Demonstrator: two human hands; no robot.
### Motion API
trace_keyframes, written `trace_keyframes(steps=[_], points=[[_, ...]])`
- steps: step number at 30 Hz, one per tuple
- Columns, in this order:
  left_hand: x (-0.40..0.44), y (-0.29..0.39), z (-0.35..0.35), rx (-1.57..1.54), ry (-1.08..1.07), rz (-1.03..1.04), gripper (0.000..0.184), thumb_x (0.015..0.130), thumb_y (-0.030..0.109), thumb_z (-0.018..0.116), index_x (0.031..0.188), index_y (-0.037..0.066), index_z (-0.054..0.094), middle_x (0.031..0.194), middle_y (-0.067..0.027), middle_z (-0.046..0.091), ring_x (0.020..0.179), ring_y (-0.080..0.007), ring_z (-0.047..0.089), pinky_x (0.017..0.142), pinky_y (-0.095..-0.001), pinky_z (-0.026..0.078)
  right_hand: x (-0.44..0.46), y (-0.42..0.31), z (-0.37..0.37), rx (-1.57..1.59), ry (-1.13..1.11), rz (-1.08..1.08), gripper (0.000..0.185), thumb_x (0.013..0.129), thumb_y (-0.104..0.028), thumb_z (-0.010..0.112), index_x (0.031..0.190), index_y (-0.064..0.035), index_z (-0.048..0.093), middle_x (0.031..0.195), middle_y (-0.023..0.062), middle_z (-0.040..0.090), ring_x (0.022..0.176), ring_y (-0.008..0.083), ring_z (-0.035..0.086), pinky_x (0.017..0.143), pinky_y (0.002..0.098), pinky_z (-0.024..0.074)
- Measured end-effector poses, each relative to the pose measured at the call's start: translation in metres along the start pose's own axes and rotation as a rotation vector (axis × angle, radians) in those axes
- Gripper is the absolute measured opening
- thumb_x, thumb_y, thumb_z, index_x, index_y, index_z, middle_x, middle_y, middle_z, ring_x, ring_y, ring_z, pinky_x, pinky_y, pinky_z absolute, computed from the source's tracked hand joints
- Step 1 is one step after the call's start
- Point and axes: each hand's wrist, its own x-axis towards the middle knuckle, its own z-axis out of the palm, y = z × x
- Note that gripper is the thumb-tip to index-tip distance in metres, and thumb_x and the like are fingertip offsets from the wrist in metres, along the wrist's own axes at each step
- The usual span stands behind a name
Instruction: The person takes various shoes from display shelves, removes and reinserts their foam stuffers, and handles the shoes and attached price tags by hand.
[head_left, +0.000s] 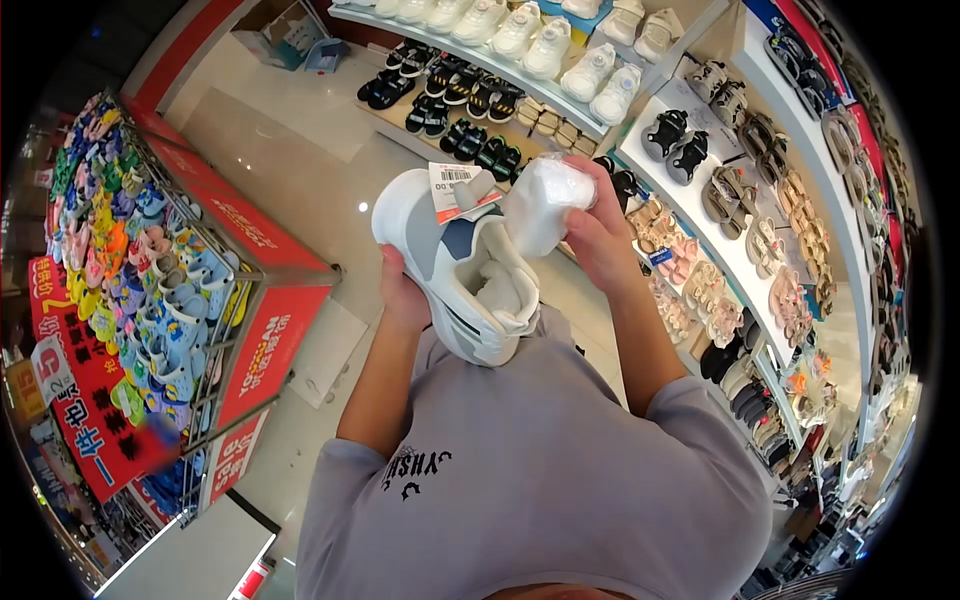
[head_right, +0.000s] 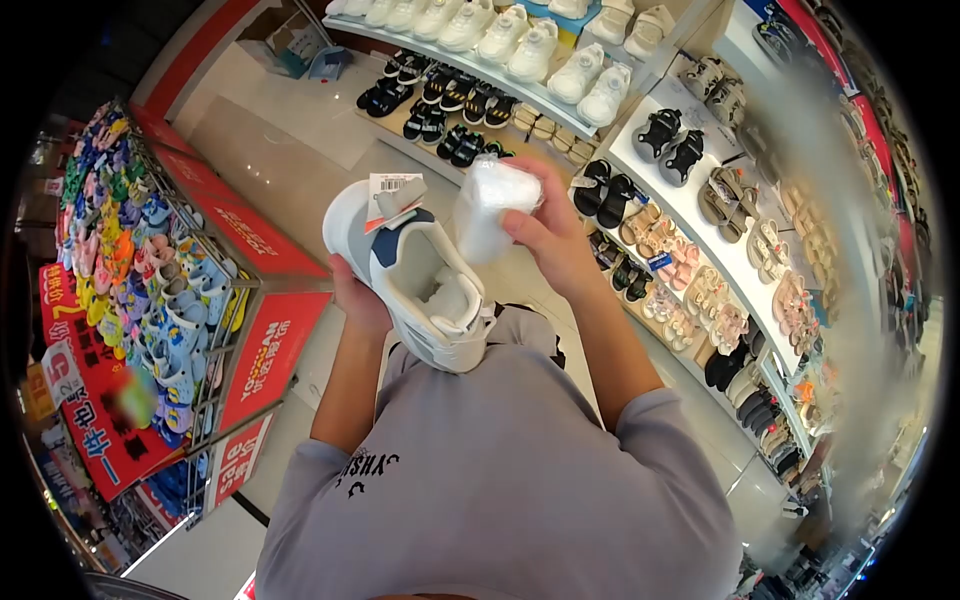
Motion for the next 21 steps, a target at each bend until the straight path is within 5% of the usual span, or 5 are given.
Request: trace_keyframes(steps=[12, 21], points=[[0.024, 0.036, -0.062, -0.078, -0.194, -0.366, 0.081, 0.091, 0.066, 0.039, 0.143, 0.005, 0.036, 0.137, -0.0123, 0.050, 0.126, -0.0278, 0.049, 0.106, -0.0414, 0.039, -0.035, 0.045, 0.061, -0.101, 0.416, -0.088, 0.058, 0.085, -0.027, 0.069, 0.135, -0.0138, 0.042, 0.119, 0.0017, 0.054, 0.103, 0.0131, 0.054, 0.077, 0.0278, 0.0474], [0.025, 0.005, -0.044, -0.074, -0.379, -0.784, 0.082, 0.089, 0.068, 0.040, 0.143, 0.008, 0.036, 0.139, -0.0120, 0.048, 0.127, -0.0283, 0.048, 0.107, -0.0429, 0.038, -0.111, 0.039, 0.093, -0.103, 0.773, -0.149, 0.056, 0.086, -0.019, 0.066, 0.135, -0.0091, 0.041, 0.119, 0.0056, 0.055, 0.109, 0.0162, 0.053, 0.088, 0.0319, 0.0480]])
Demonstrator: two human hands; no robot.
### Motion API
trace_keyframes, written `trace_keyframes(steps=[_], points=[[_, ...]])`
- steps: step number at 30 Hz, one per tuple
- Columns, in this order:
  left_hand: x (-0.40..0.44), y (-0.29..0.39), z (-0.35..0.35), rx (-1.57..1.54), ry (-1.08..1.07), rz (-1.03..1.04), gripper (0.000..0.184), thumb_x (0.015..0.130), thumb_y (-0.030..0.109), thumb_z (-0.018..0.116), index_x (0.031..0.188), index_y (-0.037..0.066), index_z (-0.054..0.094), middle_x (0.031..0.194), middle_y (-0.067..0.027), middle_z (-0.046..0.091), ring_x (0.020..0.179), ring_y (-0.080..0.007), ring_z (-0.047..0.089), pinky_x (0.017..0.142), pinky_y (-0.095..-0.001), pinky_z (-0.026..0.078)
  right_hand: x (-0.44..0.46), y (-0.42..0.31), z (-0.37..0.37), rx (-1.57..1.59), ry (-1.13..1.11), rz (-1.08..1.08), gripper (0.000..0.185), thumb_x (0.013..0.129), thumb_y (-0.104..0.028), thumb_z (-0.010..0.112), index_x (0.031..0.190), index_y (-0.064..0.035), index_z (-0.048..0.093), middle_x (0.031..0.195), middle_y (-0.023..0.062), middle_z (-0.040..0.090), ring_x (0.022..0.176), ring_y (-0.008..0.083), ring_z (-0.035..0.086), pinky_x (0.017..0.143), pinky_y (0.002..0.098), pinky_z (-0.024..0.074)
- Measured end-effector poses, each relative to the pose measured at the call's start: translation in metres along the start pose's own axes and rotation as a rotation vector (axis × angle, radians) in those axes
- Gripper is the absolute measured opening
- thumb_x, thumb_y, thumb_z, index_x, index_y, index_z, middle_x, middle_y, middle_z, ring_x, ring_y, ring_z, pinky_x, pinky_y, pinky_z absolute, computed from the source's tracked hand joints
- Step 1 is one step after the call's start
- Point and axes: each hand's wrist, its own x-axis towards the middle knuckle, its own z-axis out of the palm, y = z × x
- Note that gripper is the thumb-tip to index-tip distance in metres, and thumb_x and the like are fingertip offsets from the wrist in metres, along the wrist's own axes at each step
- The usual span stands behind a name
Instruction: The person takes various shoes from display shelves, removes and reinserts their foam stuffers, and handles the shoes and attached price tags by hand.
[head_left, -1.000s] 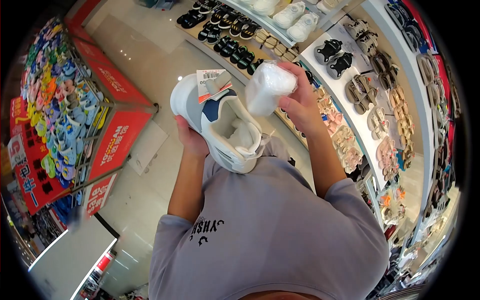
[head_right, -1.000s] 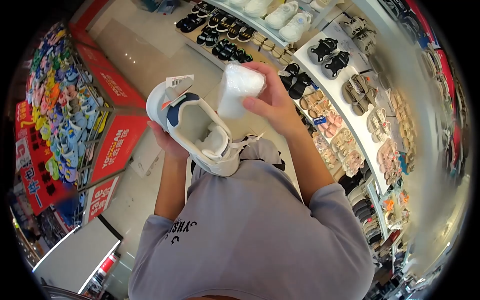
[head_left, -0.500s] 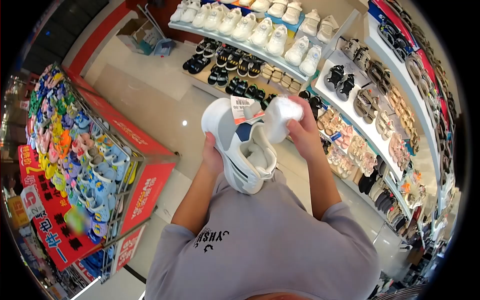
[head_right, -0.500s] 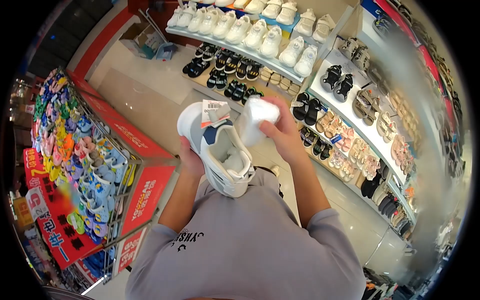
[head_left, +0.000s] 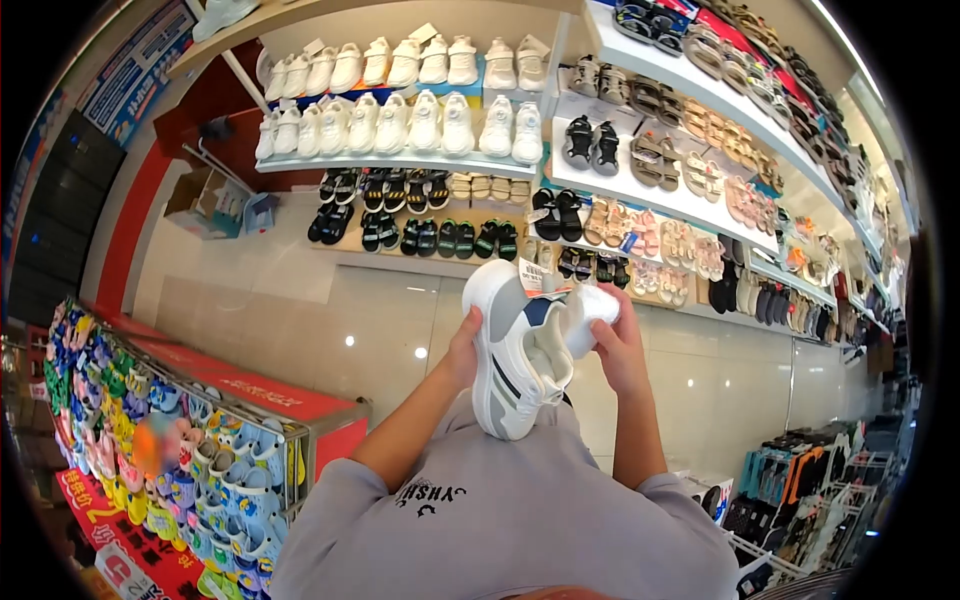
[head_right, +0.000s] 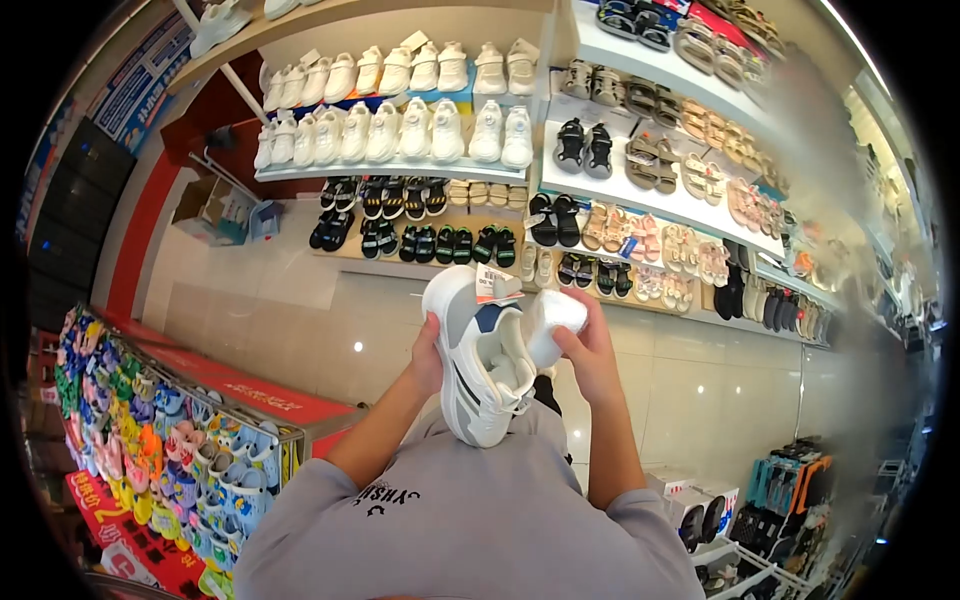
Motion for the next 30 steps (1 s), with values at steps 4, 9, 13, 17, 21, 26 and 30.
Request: trace_keyframes(steps=[4, 9, 13, 17, 21, 26, 30], points=[[0.005, -0.015, 0.009, 0.078, -0.005, -0.024, 0.081, 0.089, 0.068, 0.041, 0.143, 0.007, 0.038, 0.137, -0.0120, 0.050, 0.124, -0.0274, 0.050, 0.106, -0.0414, 0.039, -0.019, -0.003, -0.018, -0.028, -0.010, -0.014, 0.056, 0.087, -0.019, 0.065, 0.136, -0.0080, 0.041, 0.120, 0.0064, 0.054, 0.111, 0.0171, 0.052, 0.091, 0.0316, 0.0458], [0.002, -0.037, 0.034, 0.017, -0.051, 0.030, 0.073, 0.093, 0.063, 0.041, 0.140, 0.007, 0.042, 0.132, -0.0103, 0.054, 0.120, -0.0251, 0.053, 0.103, -0.0392, 0.042, -0.038, -0.016, -0.043, -0.059, -0.074, -0.117, 0.060, 0.082, -0.013, 0.073, 0.134, -0.0066, 0.042, 0.119, 0.0060, 0.055, 0.111, 0.0168, 0.052, 0.095, 0.0322, 0.0425], [0.003, -0.066, 0.073, 0.021, -0.052, 0.062, 0.074, 0.092, 0.064, 0.042, 0.139, 0.007, 0.043, 0.130, -0.0099, 0.056, 0.119, -0.0247, 0.054, 0.102, -0.0390, 0.043, -0.070, -0.026, -0.077, -0.107, -0.009, -0.125, 0.060, 0.083, -0.013, 0.072, 0.134, -0.0065, 0.042, 0.120, 0.0059, 0.054, 0.111, 0.0167, 0.052, 0.094, 0.0323, 0.0431], [0.009, -0.100, 0.112, 0.013, -0.118, 0.084, 0.085, 0.087, 0.073, 0.038, 0.142, 0.008, 0.039, 0.136, -0.0119, 0.051, 0.124, -0.0272, 0.050, 0.104, -0.0429, 0.042, -0.108, -0.027, -0.125, -0.018, 0.157, -0.170, 0.059, 0.085, -0.013, 0.070, 0.135, -0.0067, 0.040, 0.120, 0.0071, 0.054, 0.110, 0.0171, 0.052, 0.095, 0.0327, 0.0433], [0.021, -0.128, 0.149, -0.016, -0.162, 0.119, 0.098, 0.079, 0.084, 0.033, 0.141, 0.008, 0.039, 0.134, -0.0185, 0.050, 0.115, -0.0325, 0.056, 0.095, -0.0464, 0.048, -0.151, -0.033, -0.172, 0.047, 0.342, -0.215, 0.051, 0.089, -0.013, 0.065, 0.133, -0.0041, 0.041, 0.119, 0.0081, 0.054, 0.108, 0.0162, 0.054, 0.094, 0.0314, 0.0444], [0.025, -0.154, 0.221, -0.029, -0.361, 0.050, 0.109, 0.071, 0.087, 0.042, 0.145, 0.008, 0.031, 0.138, -0.0243, 0.044, 0.098, -0.0391, 0.062, 0.083, -0.0522, 0.052, -0.179, -0.045, -0.229, 0.122, 0.571, -0.238, 0.050, 0.091, -0.014, 0.063, 0.131, -0.0027, 0.035, 0.123, 0.0131, 0.052, 0.110, 0.0205, 0.055, 0.093, 0.0364, 0.0475], [0.031, -0.198, 0.258, -0.013, -0.341, 0.028, 0.113, 0.070, 0.087, 0.044, 0.147, 0.007, 0.027, 0.143, -0.0243, 0.038, 0.100, -0.0384, 0.061, 0.083, -0.0496, 0.054, -0.199, -0.073, -0.263, 0.254, 0.592, -0.320, 0.050, 0.093, -0.015, 0.059, 0.133, -0.0064, 0.030, 0.128, 0.0157, 0.049, 0.115, 0.0268, 0.055, 0.095, 0.0462, 0.0490]])
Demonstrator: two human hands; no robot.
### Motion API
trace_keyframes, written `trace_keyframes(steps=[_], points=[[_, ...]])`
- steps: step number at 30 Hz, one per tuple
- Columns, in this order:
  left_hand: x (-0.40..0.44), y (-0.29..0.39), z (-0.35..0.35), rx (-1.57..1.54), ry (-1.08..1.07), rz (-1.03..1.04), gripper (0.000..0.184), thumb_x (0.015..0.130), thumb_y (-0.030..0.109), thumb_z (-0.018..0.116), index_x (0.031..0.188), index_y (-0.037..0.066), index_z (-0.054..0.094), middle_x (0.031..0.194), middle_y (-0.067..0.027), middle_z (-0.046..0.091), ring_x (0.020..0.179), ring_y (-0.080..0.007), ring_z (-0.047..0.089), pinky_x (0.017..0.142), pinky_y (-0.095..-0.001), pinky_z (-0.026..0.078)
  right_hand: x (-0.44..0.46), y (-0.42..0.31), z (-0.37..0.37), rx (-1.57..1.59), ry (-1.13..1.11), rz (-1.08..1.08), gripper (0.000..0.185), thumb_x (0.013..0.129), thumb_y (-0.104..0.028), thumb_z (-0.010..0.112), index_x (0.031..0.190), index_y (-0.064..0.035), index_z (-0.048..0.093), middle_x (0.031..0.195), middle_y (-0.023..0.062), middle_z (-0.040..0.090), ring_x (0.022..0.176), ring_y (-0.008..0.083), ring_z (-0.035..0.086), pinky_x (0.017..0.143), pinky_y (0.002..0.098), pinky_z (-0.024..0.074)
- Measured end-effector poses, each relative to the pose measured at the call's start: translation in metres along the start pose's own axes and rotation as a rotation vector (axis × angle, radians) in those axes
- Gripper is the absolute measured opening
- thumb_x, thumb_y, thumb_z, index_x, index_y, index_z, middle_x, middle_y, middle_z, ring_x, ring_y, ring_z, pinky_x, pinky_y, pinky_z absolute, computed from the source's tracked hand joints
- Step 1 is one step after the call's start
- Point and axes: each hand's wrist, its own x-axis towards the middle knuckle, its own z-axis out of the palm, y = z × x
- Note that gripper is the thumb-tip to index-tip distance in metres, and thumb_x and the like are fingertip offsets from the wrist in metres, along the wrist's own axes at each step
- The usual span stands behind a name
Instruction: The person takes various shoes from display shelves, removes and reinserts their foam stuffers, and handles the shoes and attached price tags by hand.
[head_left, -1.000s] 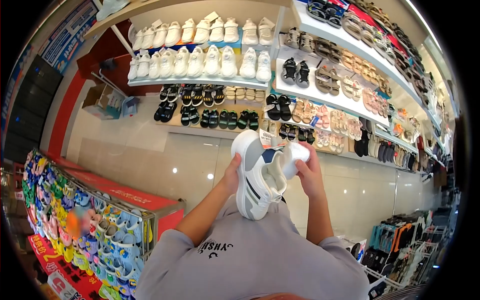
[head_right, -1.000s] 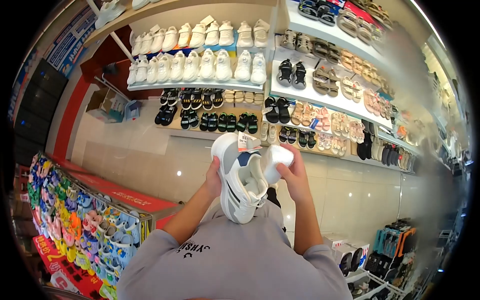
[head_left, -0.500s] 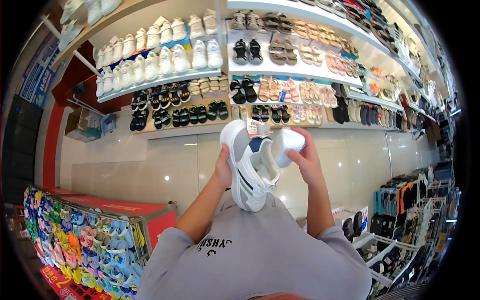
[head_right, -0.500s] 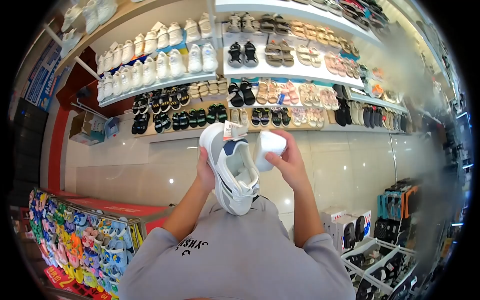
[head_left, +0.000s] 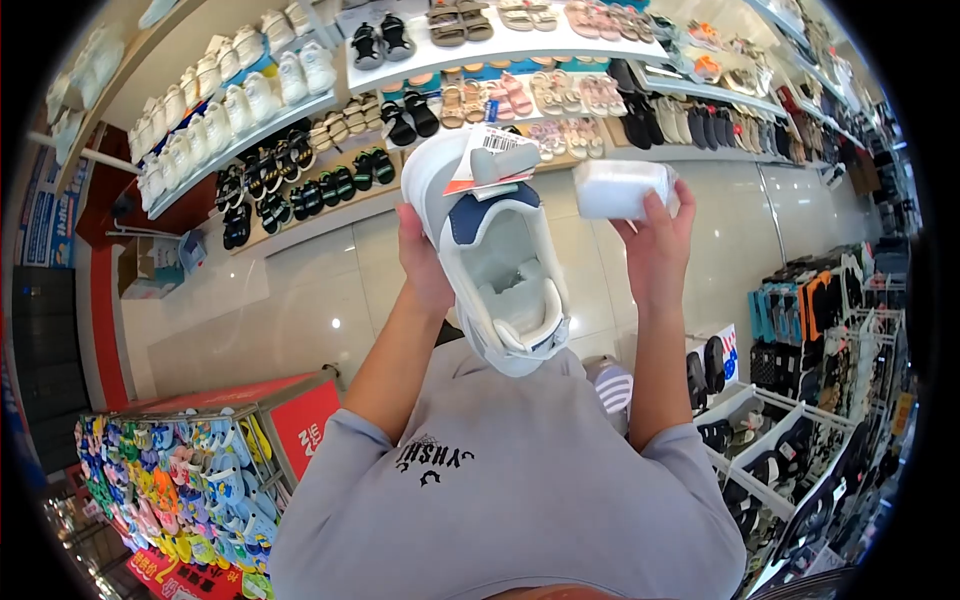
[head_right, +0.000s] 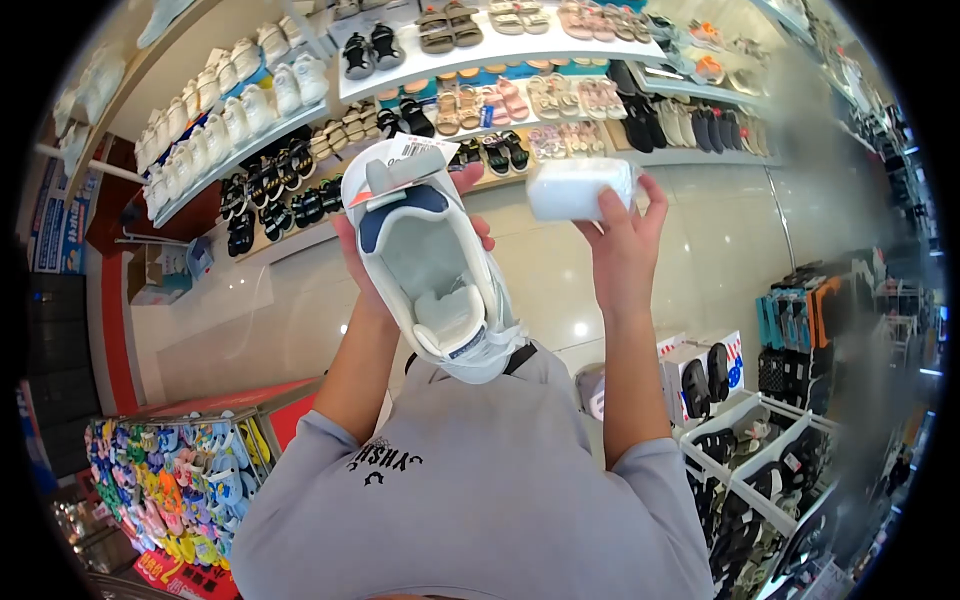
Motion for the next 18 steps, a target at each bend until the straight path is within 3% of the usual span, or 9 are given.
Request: trace_keyframes(steps=[6, 7, 10, 11, 15, 18], points=[[0.028, -0.067, 0.016, 0.030, -0.128, -0.196, 0.120, 0.064, 0.091, 0.048, 0.145, 0.005, 0.029, 0.126, -0.0295, 0.050, 0.105, -0.0389, 0.060, 0.084, -0.0474, 0.054, 0.013, -0.029, -0.044, 0.033, -0.006, 0.048, 0.043, 0.094, -0.023, 0.059, 0.127, -0.0095, 0.035, 0.125, 0.0140, 0.049, 0.115, 0.0278, 0.055, 0.090, 0.0484, 0.0530], [0.034, -0.078, 0.020, 0.036, -0.156, -0.225, 0.121, 0.062, 0.092, 0.048, 0.145, 0.005, 0.030, 0.123, -0.0297, 0.052, 0.106, -0.0391, 0.059, 0.084, -0.0471, 0.054, 0.016, -0.031, -0.051, 0.006, 0.052, 0.056, 0.042, 0.093, -0.025, 0.060, 0.122, -0.0074, 0.036, 0.120, 0.0140, 0.051, 0.106, 0.0270, 0.060, 0.082, 0.0453, 0.0575], [0.048, -0.098, 0.037, 0.075, -0.203, -0.311, 0.125, 0.057, 0.094, 0.050, 0.144, 0.006, 0.032, 0.121, -0.0283, 0.054, 0.104, -0.0389, 0.061, 0.082, -0.0457, 0.056, 0.025, -0.037, -0.074, 0.016, 0.035, 0.117, 0.041, 0.093, -0.026, 0.061, 0.118, -0.0051, 0.036, 0.114, 0.0139, 0.055, 0.094, 0.0256, 0.065, 0.073, 0.0413, 0.0596], [0.054, -0.104, 0.039, 0.091, -0.208, -0.334, 0.125, 0.056, 0.094, 0.050, 0.144, 0.006, 0.032, 0.121, -0.0282, 0.054, 0.103, -0.0389, 0.062, 0.081, -0.0456, 0.056, 0.026, -0.040, -0.075, -0.012, 0.061, 0.106, 0.042, 0.091, -0.030, 0.063, 0.115, -0.0049, 0.038, 0.105, 0.0129, 0.059, 0.081, 0.0217, 0.066, 0.063, 0.0341, 0.0582], [0.081, -0.119, 0.051, 0.121, -0.210, -0.391, 0.127, 0.054, 0.093, 0.053, 0.144, 0.007, 0.032, 0.124, -0.0294, 0.053, 0.101, -0.0400, 0.063, 0.079, -0.0473, 0.057, 0.039, -0.050, -0.096, -0.242, 0.105, 0.197, 0.045, 0.088, -0.047, 0.060, 0.107, -0.0073, 0.048, 0.098, 0.0088, 0.061, 0.085, 0.0160, 0.062, 0.066, 0.0293, 0.0511], [0.102, -0.132, 0.047, -0.140, -0.296, -0.468, 0.118, 0.061, 0.084, 0.060, 0.142, 0.001, 0.036, 0.139, -0.0154, 0.048, 0.125, -0.0253, 0.051, 0.103, -0.0395, 0.045, 0.054, -0.053, -0.110, -0.295, 0.086, 0.289, 0.050, 0.086, -0.056, 0.056, 0.102, -0.0089, 0.053, 0.096, 0.0064, 0.062, 0.088, 0.0134, 0.058, 0.073, 0.0284, 0.0466]])
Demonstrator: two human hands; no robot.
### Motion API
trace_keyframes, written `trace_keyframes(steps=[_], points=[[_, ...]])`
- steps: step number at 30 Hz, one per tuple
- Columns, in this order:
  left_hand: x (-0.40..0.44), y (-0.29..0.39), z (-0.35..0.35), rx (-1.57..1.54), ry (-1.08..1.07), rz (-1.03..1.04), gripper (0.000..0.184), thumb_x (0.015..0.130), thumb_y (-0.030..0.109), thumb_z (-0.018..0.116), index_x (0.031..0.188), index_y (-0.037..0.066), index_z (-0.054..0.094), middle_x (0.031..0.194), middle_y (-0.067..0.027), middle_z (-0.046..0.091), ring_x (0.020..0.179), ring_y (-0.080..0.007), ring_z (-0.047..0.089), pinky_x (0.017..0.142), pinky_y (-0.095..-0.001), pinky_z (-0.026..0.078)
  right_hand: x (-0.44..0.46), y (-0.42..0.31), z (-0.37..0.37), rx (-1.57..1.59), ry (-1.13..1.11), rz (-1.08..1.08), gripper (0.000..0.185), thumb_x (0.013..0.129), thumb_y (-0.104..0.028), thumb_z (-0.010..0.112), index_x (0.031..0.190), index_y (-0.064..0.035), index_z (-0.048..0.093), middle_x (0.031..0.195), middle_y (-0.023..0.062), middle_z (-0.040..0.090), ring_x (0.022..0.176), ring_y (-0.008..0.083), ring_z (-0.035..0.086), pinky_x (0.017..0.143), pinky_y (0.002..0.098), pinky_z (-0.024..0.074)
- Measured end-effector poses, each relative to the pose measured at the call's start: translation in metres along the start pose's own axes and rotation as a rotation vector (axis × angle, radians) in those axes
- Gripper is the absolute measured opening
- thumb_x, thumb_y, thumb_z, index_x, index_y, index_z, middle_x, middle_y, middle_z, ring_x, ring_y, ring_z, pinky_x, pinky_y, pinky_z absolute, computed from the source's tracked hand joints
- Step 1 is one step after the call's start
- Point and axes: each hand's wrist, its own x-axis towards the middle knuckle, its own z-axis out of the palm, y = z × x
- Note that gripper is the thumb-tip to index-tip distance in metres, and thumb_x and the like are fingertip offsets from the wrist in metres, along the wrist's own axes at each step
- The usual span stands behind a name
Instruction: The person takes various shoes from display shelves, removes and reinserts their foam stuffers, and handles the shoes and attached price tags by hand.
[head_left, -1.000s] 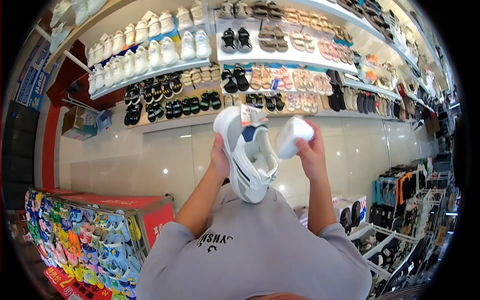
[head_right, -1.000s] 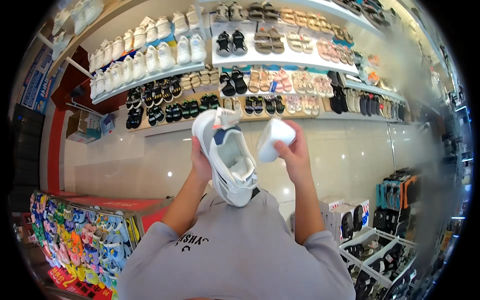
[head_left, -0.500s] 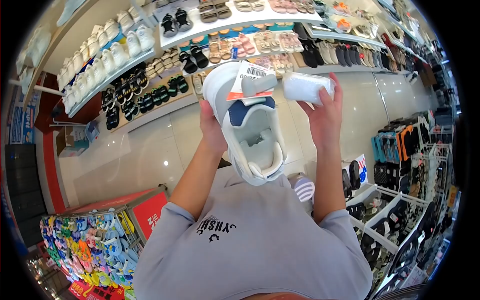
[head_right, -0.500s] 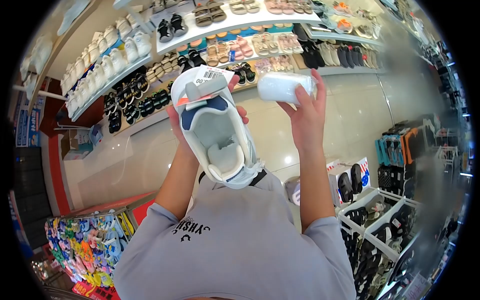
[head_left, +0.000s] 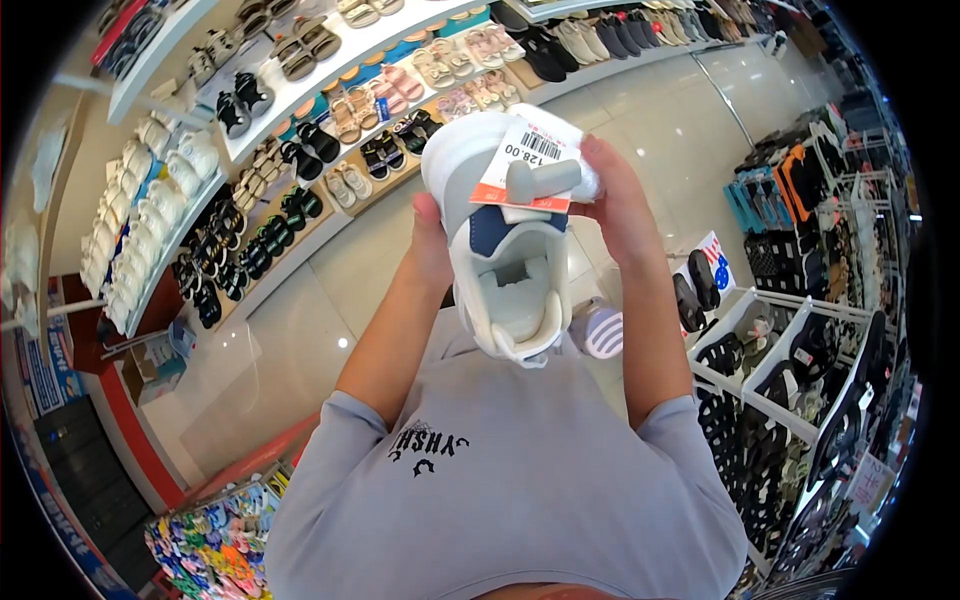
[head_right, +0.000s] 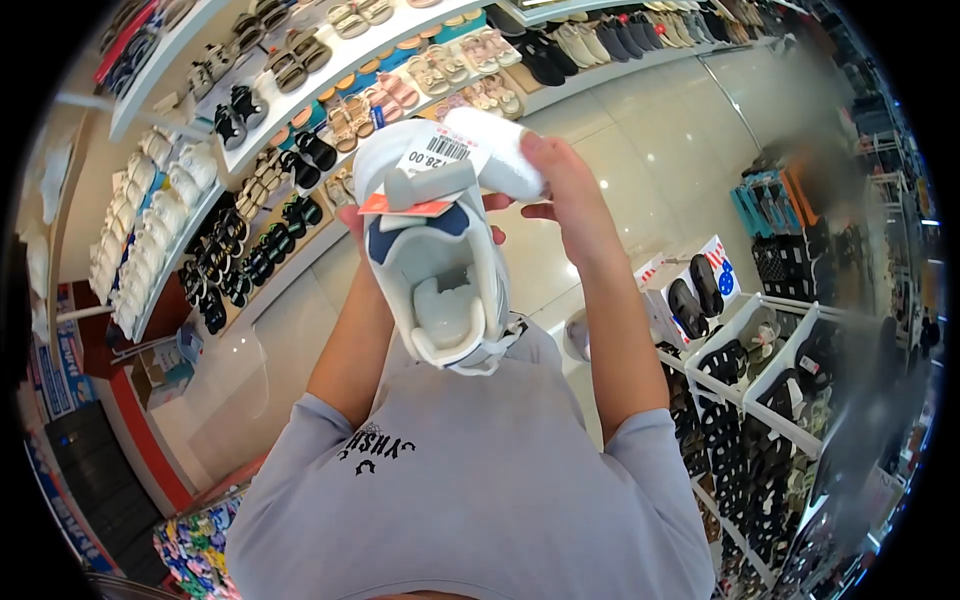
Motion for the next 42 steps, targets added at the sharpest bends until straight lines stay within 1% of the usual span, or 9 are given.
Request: trace_keyframes(steps=[6, 9, 10, 13, 16, 22, 30, 31, 42], points=[[0.064, 0.020, -0.017, 0.052, -0.026, -0.054, 0.113, 0.063, 0.077, 0.067, 0.142, 0.001, 0.037, 0.137, -0.0154, 0.050, 0.124, -0.0246, 0.052, 0.103, -0.0387, 0.045, 0.032, -0.024, -0.005, -0.135, 0.086, 0.006, 0.048, 0.089, -0.048, 0.060, 0.112, -0.0059, 0.054, 0.099, 0.0068, 0.061, 0.090, 0.0136, 0.057, 0.075, 0.0295, 0.0471], [0.098, 0.047, -0.017, 0.181, -0.013, -0.005, 0.111, 0.065, 0.073, 0.070, 0.142, 0.001, 0.037, 0.138, -0.0149, 0.050, 0.125, -0.0241, 0.051, 0.105, -0.0383, 0.043, 0.041, -0.043, -0.012, -0.269, 0.336, -0.420, 0.043, 0.086, -0.029, 0.070, 0.117, -0.0046, 0.052, 0.101, 0.0078, 0.061, 0.089, 0.0142, 0.058, 0.072, 0.0261, 0.0477], [0.108, 0.058, -0.015, 0.222, -0.006, 0.018, 0.111, 0.064, 0.073, 0.071, 0.142, 0.001, 0.036, 0.138, -0.0147, 0.050, 0.126, -0.0240, 0.050, 0.105, -0.0382, 0.042, 0.037, -0.057, -0.018, -0.219, 0.337, -0.534, 0.046, 0.079, -0.011, 0.076, 0.119, -0.0035, 0.053, 0.100, 0.0070, 0.062, 0.081, 0.0118, 0.058, 0.066, 0.0220, 0.0452], [0.153, 0.086, -0.029, 0.268, -0.053, 0.018, 0.113, 0.062, 0.065, 0.078, 0.143, 0.000, 0.034, 0.139, -0.0142, 0.049, 0.127, -0.0241, 0.049, 0.106, -0.0375, 0.040, 0.021, -0.104, -0.023, -0.647, 0.043, -0.840, 0.025, 0.071, 0.005, 0.073, 0.094, -0.0026, 0.065, 0.091, 0.0072, 0.067, 0.060, 0.0062, 0.057, 0.048, 0.0217, 0.0379], [0.194, 0.105, -0.043, 0.307, -0.095, -0.011, 0.112, 0.063, 0.063, 0.079, 0.142, -0.002, 0.034, 0.138, -0.0149, 0.049, 0.126, -0.0239, 0.049, 0.104, -0.0365, 0.041, 0.051, -0.131, 0.003, -1.036, -0.196, -0.910, 0.024, 0.071, -0.005, 0.071, 0.095, -0.0087, 0.066, 0.089, 0.0083, 0.067, 0.055, 0.0205, 0.060, 0.045, 0.0308, 0.0452], [0.253, 0.117, -0.051, 0.403, -0.065, -0.255, 0.101, 0.067, 0.059, 0.079, 0.137, -0.004, 0.041, 0.129, -0.0130, 0.056, 0.117, -0.0207, 0.055, 0.099, -0.0332, 0.043, 0.113, -0.137, -0.010, -1.280, -0.381, -0.521, 0.031, 0.077, -0.020, 0.067, 0.108, -0.0163, 0.065, 0.076, 0.0060, 0.067, 0.062, 0.0278, 0.064, 0.054, 0.0380, 0.0497], [0.325, 0.081, -0.058, 0.351, -0.117, -0.578, 0.096, 0.074, 0.048, 0.079, 0.143, 0.001, 0.031, 0.130, -0.0114, 0.052, 0.118, -0.0194, 0.052, 0.100, -0.0325, 0.042, 0.154, -0.129, -0.043, -1.119, -0.499, 0.127, 0.034, 0.079, -0.032, 0.065, 0.098, -0.0053, 0.060, 0.088, 0.0127, 0.067, 0.083, 0.0310, 0.067, 0.073, 0.0401, 0.0545], [0.334, 0.075, -0.062, 0.347, -0.117, -0.624, 0.097, 0.074, 0.047, 0.079, 0.144, 0.001, 0.029, 0.131, -0.0117, 0.051, 0.118, -0.0198, 0.052, 0.100, -0.0326, 0.042, 0.160, -0.107, -0.051, -1.055, -0.427, -0.026, 0.035, 0.076, -0.033, 0.068, 0.095, -0.0040, 0.061, 0.089, 0.0135, 0.067, 0.085, 0.0312, 0.067, 0.074, 0.0400, 0.0550], [0.459, -0.006, -0.061, 0.341, -0.090, -0.659, 0.068, 0.087, 0.040, 0.067, 0.134, -0.003, 0.043, 0.121, -0.0115, 0.059, 0.109, -0.0204, 0.059, 0.092, -0.0319, 0.049, 0.219, -0.144, -0.185, -0.987, -0.331, -0.063, 0.045, 0.074, -0.024, 0.067, 0.113, -0.0036, 0.056, 0.091, 0.0166, 0.065, 0.082, 0.0348, 0.064, 0.069, 0.0423, 0.0514]])
